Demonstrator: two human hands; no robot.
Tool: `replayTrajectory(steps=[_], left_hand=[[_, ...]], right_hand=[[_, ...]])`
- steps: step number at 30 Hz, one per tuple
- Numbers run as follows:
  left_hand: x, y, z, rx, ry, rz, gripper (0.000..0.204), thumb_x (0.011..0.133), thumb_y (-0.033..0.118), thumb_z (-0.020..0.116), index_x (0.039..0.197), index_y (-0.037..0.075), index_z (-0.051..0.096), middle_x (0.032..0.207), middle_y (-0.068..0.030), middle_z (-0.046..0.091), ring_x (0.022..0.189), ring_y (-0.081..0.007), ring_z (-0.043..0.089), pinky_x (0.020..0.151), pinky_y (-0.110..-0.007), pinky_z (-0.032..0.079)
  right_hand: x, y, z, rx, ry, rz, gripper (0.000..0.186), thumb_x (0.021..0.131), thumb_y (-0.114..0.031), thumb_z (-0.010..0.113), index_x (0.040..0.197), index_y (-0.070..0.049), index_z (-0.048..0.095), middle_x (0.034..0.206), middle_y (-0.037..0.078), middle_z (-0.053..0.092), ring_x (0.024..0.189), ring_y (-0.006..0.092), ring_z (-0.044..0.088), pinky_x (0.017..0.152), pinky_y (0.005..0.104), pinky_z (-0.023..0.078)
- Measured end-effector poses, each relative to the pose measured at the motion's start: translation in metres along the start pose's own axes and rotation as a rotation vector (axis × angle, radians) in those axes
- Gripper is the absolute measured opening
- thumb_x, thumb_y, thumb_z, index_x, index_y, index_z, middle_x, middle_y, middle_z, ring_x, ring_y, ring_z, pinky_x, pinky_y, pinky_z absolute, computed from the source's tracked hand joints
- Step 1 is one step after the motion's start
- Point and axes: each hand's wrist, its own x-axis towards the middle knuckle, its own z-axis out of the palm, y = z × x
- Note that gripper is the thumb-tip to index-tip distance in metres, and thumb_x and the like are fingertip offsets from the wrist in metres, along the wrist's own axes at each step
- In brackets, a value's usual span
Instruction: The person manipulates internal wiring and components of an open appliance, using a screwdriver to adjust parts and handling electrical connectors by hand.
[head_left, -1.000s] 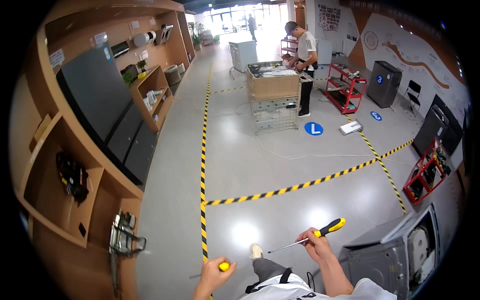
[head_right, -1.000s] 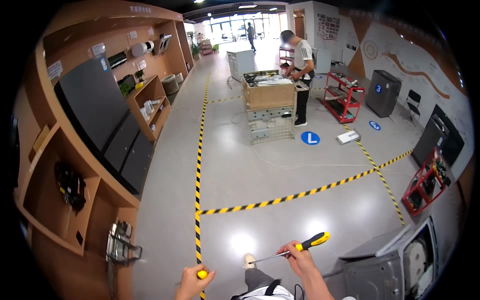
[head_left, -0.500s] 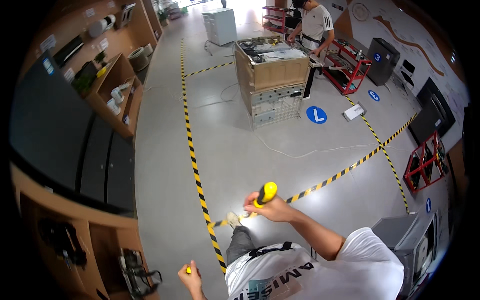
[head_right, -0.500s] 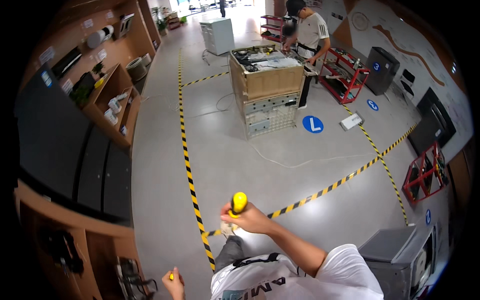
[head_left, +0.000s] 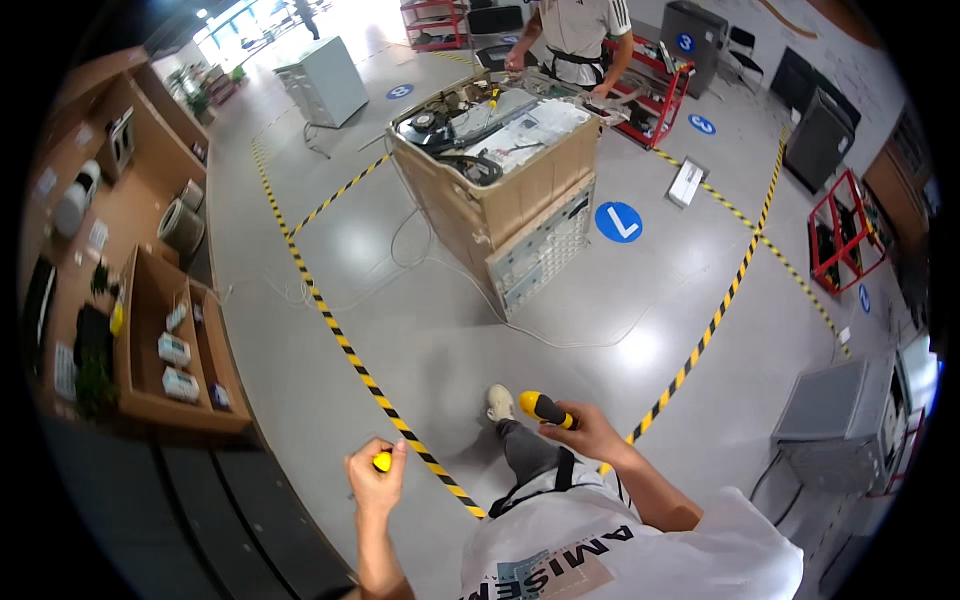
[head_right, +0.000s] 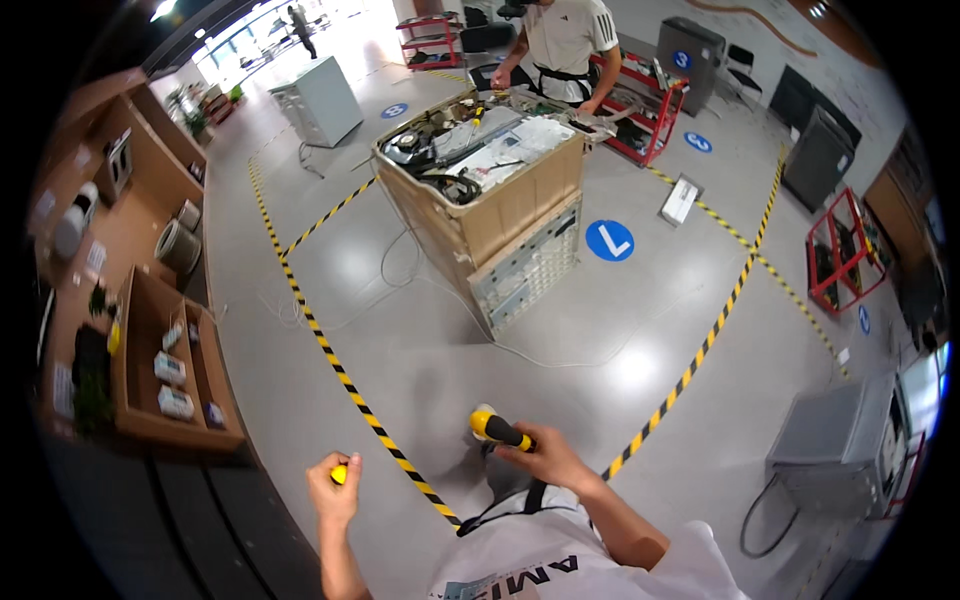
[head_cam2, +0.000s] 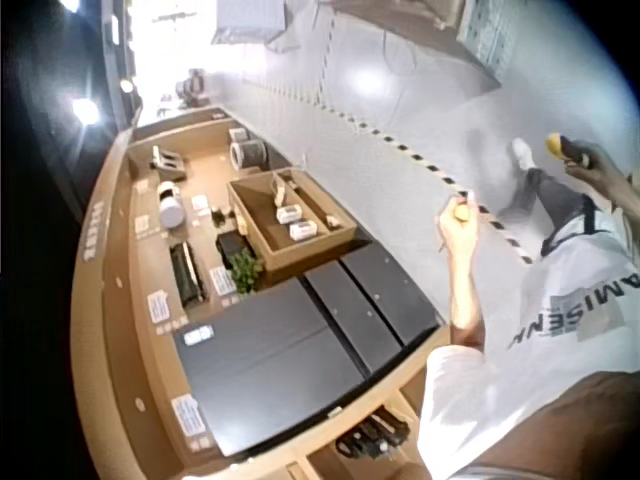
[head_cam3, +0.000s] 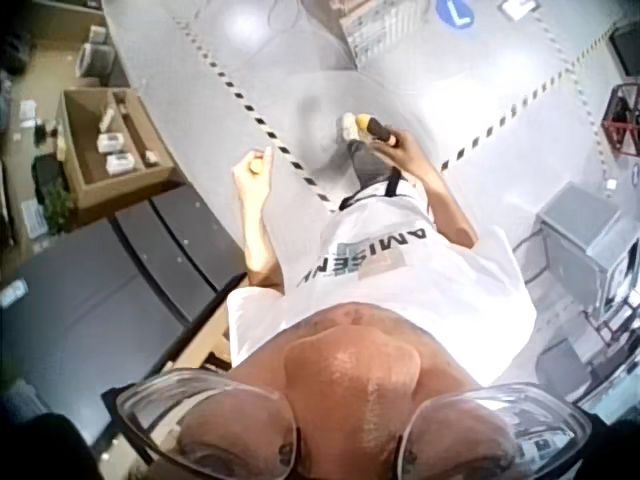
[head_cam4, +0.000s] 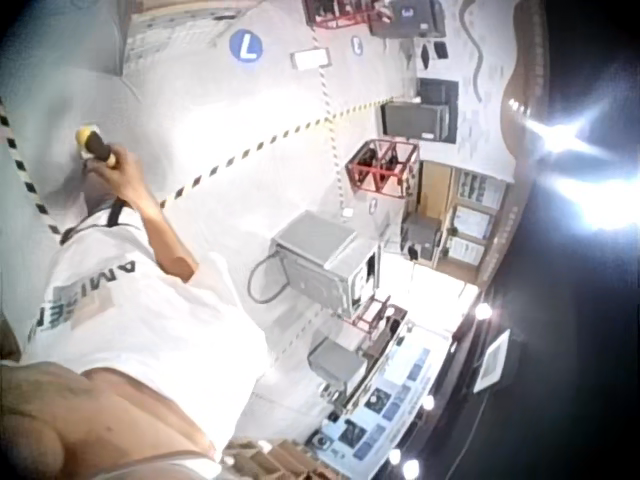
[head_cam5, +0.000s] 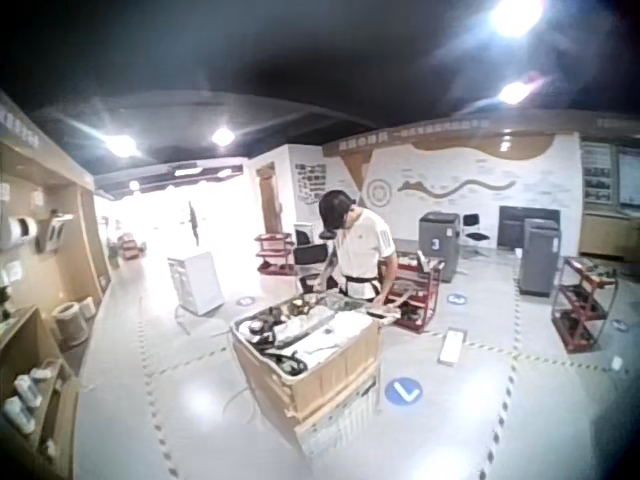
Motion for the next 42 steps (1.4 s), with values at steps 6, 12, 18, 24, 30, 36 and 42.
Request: replayTrajectory(steps=[6, 12, 18, 24, 30, 36, 42], left_hand=[[0.138, -0.081, -0.023, -0.115, -0.001, -0.307, 0.033, 0.088, 0.013, 0.068, 0.064, -0.002, 0.05, 0.05, -0.0036, 0.046, 0.046, -0.0078, 0.04, 0.044, -0.027, 0.033], [0.276, -0.139, -0.073, -0.132, 0.078, -0.463, 0.035, 0.094, 0.014, 0.061, 0.064, 0.002, 0.047, 0.052, -0.0009, 0.046, 0.042, -0.0064, 0.042, 0.038, -0.022, 0.033], [0.472, -0.231, -0.078, -0.143, -0.101, -0.443, 0.033, 0.092, 0.019, 0.064, 0.067, 0.0, 0.052, 0.054, -0.0011, 0.045, 0.044, -0.0074, 0.04, 0.041, -0.024, 0.032], [0.713, -0.197, -0.054, -0.009, -0.38, -0.03, 0.033, 0.088, 0.02, 0.069, 0.068, -0.002, 0.054, 0.056, -0.0012, 0.047, 0.053, -0.0084, 0.038, 0.049, -0.027, 0.033], [0.861, -0.129, 0.021, -0.247, -0.767, 0.155, 0.026, 0.086, 0.018, 0.069, 0.073, 0.0, 0.055, 0.061, 0.001, 0.049, 0.057, -0.0084, 0.04, 0.051, -0.025, 0.034], [0.937, -0.045, 0.088, -0.948, -1.002, -0.002, 0.024, 0.096, 0.027, 0.055, 0.097, 0.003, 0.052, 0.082, -0.0067, 0.054, 0.075, -0.0136, 0.051, 0.069, -0.027, 0.043], [0.997, -0.029, 0.17, -1.259, -1.04, -0.662, 0.026, 0.098, 0.031, 0.053, 0.102, 0.005, 0.053, 0.096, -0.0101, 0.054, 0.089, -0.0214, 0.052, 0.083, -0.034, 0.044]], right_hand=[[0.215, -0.085, 0.017, -0.036, 0.007, 0.017, 0.026, 0.089, -0.027, 0.068, 0.095, -0.002, 0.062, 0.064, 0.005, 0.053, 0.059, 0.0151, 0.047, 0.057, 0.0328, 0.04], [0.408, -0.189, 0.034, -0.124, 0.021, -0.227, 0.025, 0.087, -0.025, 0.069, 0.096, -0.003, 0.061, 0.065, 0.013, 0.054, 0.057, 0.0236, 0.05, 0.057, 0.0368, 0.041], [0.519, -0.184, 0.062, -0.145, 0.221, 0.011, 0.023, 0.087, -0.023, 0.071, 0.092, -0.003, 0.061, 0.067, 0.006, 0.052, 0.062, 0.0148, 0.048, 0.058, 0.032, 0.041], [0.581, -0.211, 0.092, -0.029, 0.465, 0.281, 0.026, 0.087, -0.025, 0.07, 0.099, -0.002, 0.064, 0.066, 0.006, 0.053, 0.06, 0.0146, 0.048, 0.056, 0.0317, 0.041], [0.676, -0.213, 0.095, 0.167, 0.6, 0.313, 0.025, 0.086, -0.023, 0.073, 0.097, -0.002, 0.066, 0.069, 0.006, 0.058, 0.061, 0.0116, 0.047, 0.058, 0.0304, 0.042], [0.787, -0.237, 0.071, 0.004, 0.541, 0.067, 0.027, 0.081, -0.018, 0.075, 0.102, -0.003, 0.067, 0.089, 0.014, 0.064, 0.077, 0.0327, 0.06, 0.067, 0.0362, 0.047], [0.855, -0.248, 0.067, 0.046, 0.761, 0.051, 0.028, 0.076, -0.015, 0.075, 0.1, -0.003, 0.066, 0.091, 0.016, 0.066, 0.082, 0.0368, 0.064, 0.07, 0.0411, 0.05]])
